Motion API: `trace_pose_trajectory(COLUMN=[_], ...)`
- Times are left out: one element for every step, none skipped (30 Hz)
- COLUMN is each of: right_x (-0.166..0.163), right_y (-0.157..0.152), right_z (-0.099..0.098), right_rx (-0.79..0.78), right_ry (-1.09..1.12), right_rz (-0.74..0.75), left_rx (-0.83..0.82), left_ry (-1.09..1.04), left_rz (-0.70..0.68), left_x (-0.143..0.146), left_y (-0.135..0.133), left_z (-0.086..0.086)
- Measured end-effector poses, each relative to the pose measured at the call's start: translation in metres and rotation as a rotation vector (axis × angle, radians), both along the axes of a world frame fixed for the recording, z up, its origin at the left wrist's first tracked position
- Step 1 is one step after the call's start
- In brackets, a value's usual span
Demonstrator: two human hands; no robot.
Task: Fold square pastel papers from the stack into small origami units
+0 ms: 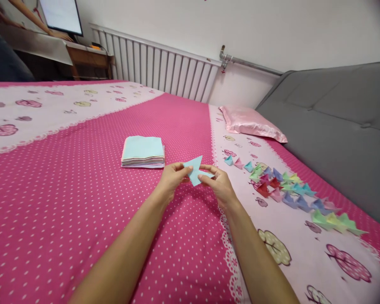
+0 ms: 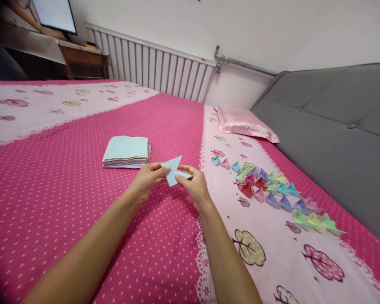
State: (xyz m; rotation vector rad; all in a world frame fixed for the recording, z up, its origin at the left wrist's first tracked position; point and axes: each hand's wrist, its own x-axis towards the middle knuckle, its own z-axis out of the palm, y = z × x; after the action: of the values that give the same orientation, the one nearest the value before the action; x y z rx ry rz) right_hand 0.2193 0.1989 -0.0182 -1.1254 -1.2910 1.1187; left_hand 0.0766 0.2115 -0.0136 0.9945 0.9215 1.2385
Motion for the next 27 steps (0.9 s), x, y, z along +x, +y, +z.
trace_pose_trajectory(right_x=[0.000,0.001,0.002,0.004,0.006,0.007,0.009,0.011,0.012,0.013,0.014,0.015,0.015,0.015,0.015,0.015,0.015,0.016,0.016,0.016,0.016,0.016,0.016,0.016,0.016,0.015,0.015], right_y=[0.000,0.000,0.000,0.001,0.002,0.003,0.004,0.005,0.006,0.007,0.008,0.009,0.009,0.010,0.010,0.011,0.011,0.011,0.011,0.011,0.011,0.010,0.010,0.009,0.008,0.008,0.007], right_z=[0.000,0.001,0.001,0.001,0.000,0.000,0.000,0.000,0.000,0.000,-0.001,-0.001,-0.001,-0.001,-0.002,-0.002,-0.002,-0.002,-0.002,-0.002,-0.001,-0.001,0.000,0.001,0.001,0.002,0.003], right_rx=[0.016,0.031,0.045,0.056,0.063,0.070,0.080,0.091,0.102,0.112,0.123,0.132,0.138,0.141,0.142,0.141,0.135,0.127,0.121,0.121,0.128,0.142,0.159,0.175,0.186,0.191,0.195], right_ry=[-0.018,-0.033,-0.043,-0.048,-0.051,-0.053,-0.054,-0.057,-0.060,-0.063,-0.068,-0.077,-0.089,-0.103,-0.115,-0.122,-0.120,-0.110,-0.097,-0.088,-0.092,-0.107,-0.130,-0.153,-0.168,-0.171,-0.164], right_rz=[-0.011,-0.021,-0.031,-0.042,-0.052,-0.060,-0.069,-0.074,-0.076,-0.076,-0.073,-0.068,-0.061,-0.054,-0.050,-0.049,-0.051,-0.050,-0.049,-0.051,-0.058,-0.068,-0.081,-0.092,-0.095,-0.090,-0.085], left_rx=[-0.002,-0.003,-0.004,-0.004,-0.006,-0.009,-0.012,-0.014,-0.015,-0.017,-0.020,-0.024,-0.028,-0.031,-0.029,-0.024,-0.016,-0.008,-0.001,0.007,0.018,0.032,0.047,0.060,0.072,0.079,0.083], left_ry=[-0.005,-0.009,-0.013,-0.017,-0.019,-0.017,-0.015,-0.012,-0.009,-0.008,-0.008,-0.007,-0.004,0.001,0.008,0.015,0.020,0.023,0.025,0.026,0.030,0.038,0.049,0.058,0.061,0.057,0.048], left_rz=[0.010,0.009,-0.001,-0.018,-0.035,-0.051,-0.065,-0.076,-0.083,-0.087,-0.088,-0.087,-0.087,-0.087,-0.089,-0.091,-0.093,-0.095,-0.097,-0.099,-0.102,-0.103,-0.101,-0.097,-0.092,-0.087,-0.082], left_x=[-0.001,-0.001,-0.002,-0.002,-0.002,-0.001,0.000,0.000,0.001,0.001,0.002,0.002,0.002,0.002,0.002,0.002,0.002,0.002,0.002,0.002,0.003,0.003,0.004,0.004,0.005,0.005,0.005], left_y=[0.000,0.001,0.001,0.002,0.002,0.002,0.003,0.003,0.003,0.003,0.004,0.004,0.004,0.004,0.004,0.004,0.004,0.004,0.003,0.003,0.003,0.003,0.002,0.002,0.002,0.002,0.002], left_z=[-0.001,-0.001,-0.002,-0.003,-0.003,-0.004,-0.004,-0.003,-0.003,-0.003,-0.002,-0.002,-0.002,-0.001,-0.001,0.000,0.000,0.001,0.002,0.002,0.003,0.003,0.003,0.003,0.003,0.003,0.002])
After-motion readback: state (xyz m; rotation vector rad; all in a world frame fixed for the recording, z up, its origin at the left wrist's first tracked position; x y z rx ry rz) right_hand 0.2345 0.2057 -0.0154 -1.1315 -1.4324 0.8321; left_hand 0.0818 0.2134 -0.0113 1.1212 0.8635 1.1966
